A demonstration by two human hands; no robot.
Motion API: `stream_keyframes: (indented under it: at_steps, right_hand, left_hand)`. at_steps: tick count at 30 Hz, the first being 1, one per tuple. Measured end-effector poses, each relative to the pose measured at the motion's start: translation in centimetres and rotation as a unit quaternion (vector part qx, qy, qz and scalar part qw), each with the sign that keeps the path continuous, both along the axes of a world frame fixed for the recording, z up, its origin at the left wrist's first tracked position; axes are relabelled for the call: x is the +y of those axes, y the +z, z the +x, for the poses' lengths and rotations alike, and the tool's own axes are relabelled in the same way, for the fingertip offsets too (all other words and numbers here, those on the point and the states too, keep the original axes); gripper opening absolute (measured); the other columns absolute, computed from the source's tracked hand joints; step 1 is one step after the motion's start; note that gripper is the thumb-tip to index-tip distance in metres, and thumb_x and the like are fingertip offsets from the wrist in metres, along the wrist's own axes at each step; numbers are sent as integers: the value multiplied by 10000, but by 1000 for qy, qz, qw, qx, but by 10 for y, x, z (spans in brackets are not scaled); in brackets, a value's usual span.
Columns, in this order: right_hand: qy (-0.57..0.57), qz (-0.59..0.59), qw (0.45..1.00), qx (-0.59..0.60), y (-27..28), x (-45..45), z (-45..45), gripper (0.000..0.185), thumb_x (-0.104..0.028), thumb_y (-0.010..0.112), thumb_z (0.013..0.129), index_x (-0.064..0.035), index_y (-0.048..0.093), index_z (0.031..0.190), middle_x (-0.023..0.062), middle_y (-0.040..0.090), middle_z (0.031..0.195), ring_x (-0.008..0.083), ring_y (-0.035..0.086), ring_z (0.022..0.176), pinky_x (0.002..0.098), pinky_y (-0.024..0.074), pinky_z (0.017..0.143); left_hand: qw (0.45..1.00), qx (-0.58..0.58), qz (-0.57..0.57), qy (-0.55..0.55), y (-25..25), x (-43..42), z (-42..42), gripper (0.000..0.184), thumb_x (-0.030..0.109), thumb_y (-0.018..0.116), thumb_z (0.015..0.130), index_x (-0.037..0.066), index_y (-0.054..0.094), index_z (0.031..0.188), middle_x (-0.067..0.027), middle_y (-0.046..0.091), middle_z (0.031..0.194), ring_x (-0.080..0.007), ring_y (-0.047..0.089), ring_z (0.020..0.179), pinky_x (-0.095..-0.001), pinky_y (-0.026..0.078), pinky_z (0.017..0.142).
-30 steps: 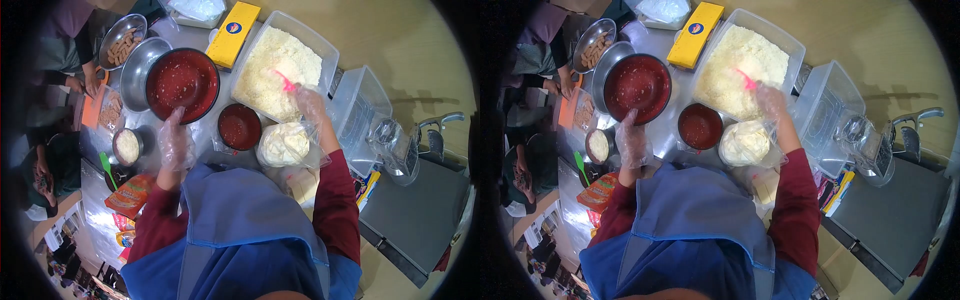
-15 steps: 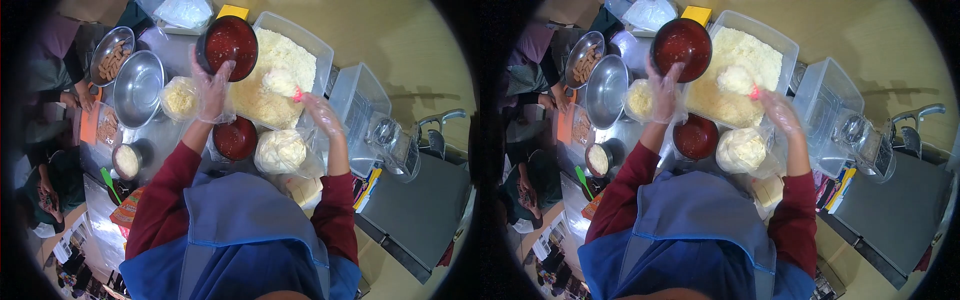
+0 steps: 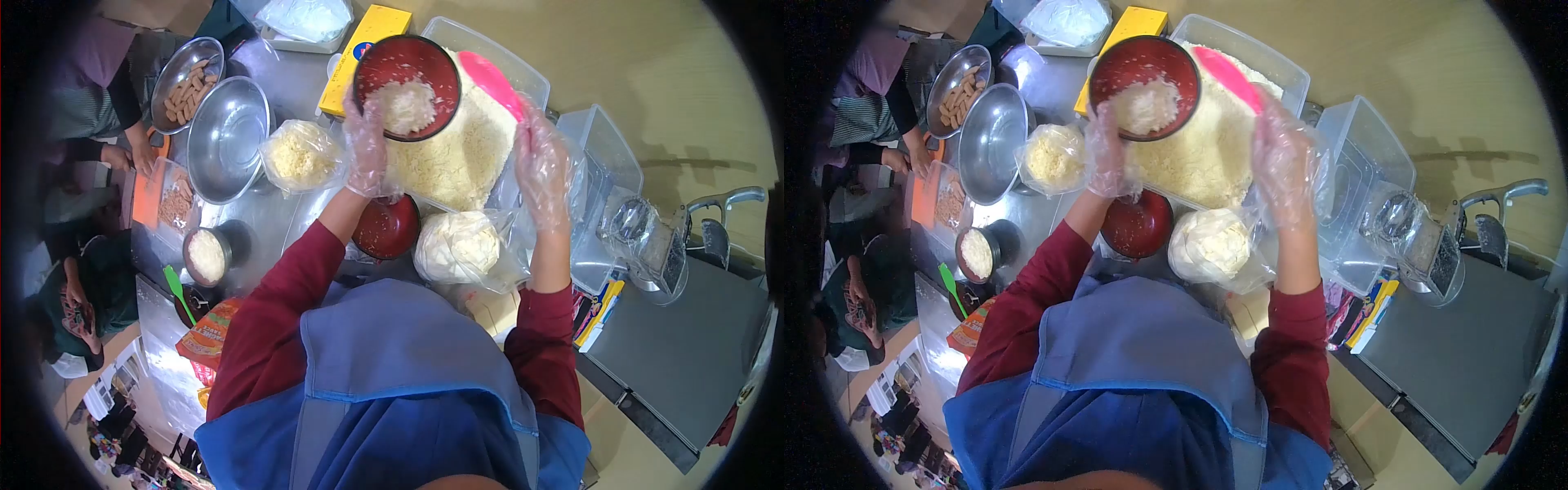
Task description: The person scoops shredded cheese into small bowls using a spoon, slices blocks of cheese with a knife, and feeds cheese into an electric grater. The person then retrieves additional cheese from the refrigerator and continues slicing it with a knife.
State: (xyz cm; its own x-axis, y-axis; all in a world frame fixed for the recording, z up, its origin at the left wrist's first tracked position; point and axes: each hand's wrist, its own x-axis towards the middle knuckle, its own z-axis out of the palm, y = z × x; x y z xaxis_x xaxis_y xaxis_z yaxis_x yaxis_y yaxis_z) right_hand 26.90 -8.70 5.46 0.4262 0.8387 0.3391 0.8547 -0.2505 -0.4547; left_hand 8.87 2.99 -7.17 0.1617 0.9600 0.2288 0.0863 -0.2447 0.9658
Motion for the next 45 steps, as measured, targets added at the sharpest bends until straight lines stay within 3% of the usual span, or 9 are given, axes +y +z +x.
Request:
stream_keyframes:
  at_steps: [3, 8, 12, 17, 19, 22, 31, 36, 45]
  right_hand:
    - [-87, -264, 960, -29, -30, -2, 21, 308, -218, 490, 960, -198, 597, 1247, 162, 683, 916, 308, 668, 792, 448, 508, 680]
    - [-3, -279, 956, -88, -118, -28, 35, 295, -277, 459, 955, -214, 649, 1170, 181, 665, 864, 355, 639, 799, 449, 497, 706]
    - [98, -392, 915, -3, -107, -36, 35, 308, -291, 465, 946, -165, 669, 1139, 167, 667, 914, 346, 639, 844, 436, 497, 744]
    - [229, -304, 908, 174, -156, -39, 39, 445, -434, 497, 924, -57, 665, 1091, 186, 658, 1044, 348, 613, 959, 415, 484, 834]
    - [285, -304, 893, 169, -153, -35, 35, 443, -428, 518, 921, -50, 670, 1095, 196, 650, 1083, 337, 607, 984, 398, 479, 851]
    - [117, -324, 909, 235, -113, -37, 24, 440, -410, 526, 933, -38, 670, 1120, 189, 654, 1107, 297, 619, 994, 357, 475, 866]
    - [71, -266, 927, 255, 25, -5, 15, 388, -327, 551, 958, -26, 631, 1190, 93, 618, 810, 144, 539, 736, 281, 454, 694]
    - [146, -128, 980, -38, 0, 34, -27, 384, -192, 544, 932, -133, 550, 1312, 179, 646, 849, 223, 623, 731, 371, 486, 692]
    - [-18, -168, 977, 130, 1, 21, 6, 390, -201, 485, 935, -236, 523, 1322, 189, 664, 953, 358, 641, 863, 457, 504, 769]
  left_hand:
    - [985, -157, -53, 54, -10, 5, -4, 402, 254, 420, 1015, -42, 400, 1286, -249, 580, 1089, -382, 587, 912, -430, 464, 800]
    - [992, -7, 80, 93, -28, 5, -10, 424, 327, 386, 1028, -26, 459, 1251, -151, 600, 1076, -267, 566, 965, -375, 448, 850]
    - [969, -210, -121, 41, -30, 4, -9, 454, 365, 353, 1034, -24, 493, 1221, -116, 594, 1086, -217, 547, 980, -350, 430, 884]
    - [992, -96, -80, 21, -39, 6, -17, 466, 355, 347, 1030, -24, 449, 1281, -139, 544, 1183, -230, 517, 1055, -356, 398, 946]
    - [992, -116, -26, 30, -8, 4, -11, 634, 324, 440, 973, 4, 199, 1464, -186, 306, 1458, -278, 317, 1340, -385, 209, 1129]
    - [987, -157, -29, 18, -15, 7, -9, 637, 271, 438, 959, 4, 179, 1476, -184, 290, 1471, -279, 307, 1351, -380, 196, 1136]
    - [991, -122, -50, 30, 10, -1, -7, 623, 446, 365, 998, 0, 278, 1424, -184, 474, 1309, -263, 480, 1186, -386, 373, 1021]
    - [991, -134, -22, 10, -1, 3, -11, 624, 392, 405, 983, -8, 253, 1437, -182, 422, 1354, -270, 426, 1239, -383, 315, 1065]
    - [973, -215, -79, 19, -17, 3, -6, 677, 398, 443, 968, -6, 208, 1459, -177, 334, 1434, -272, 338, 1324, -381, 248, 1112]
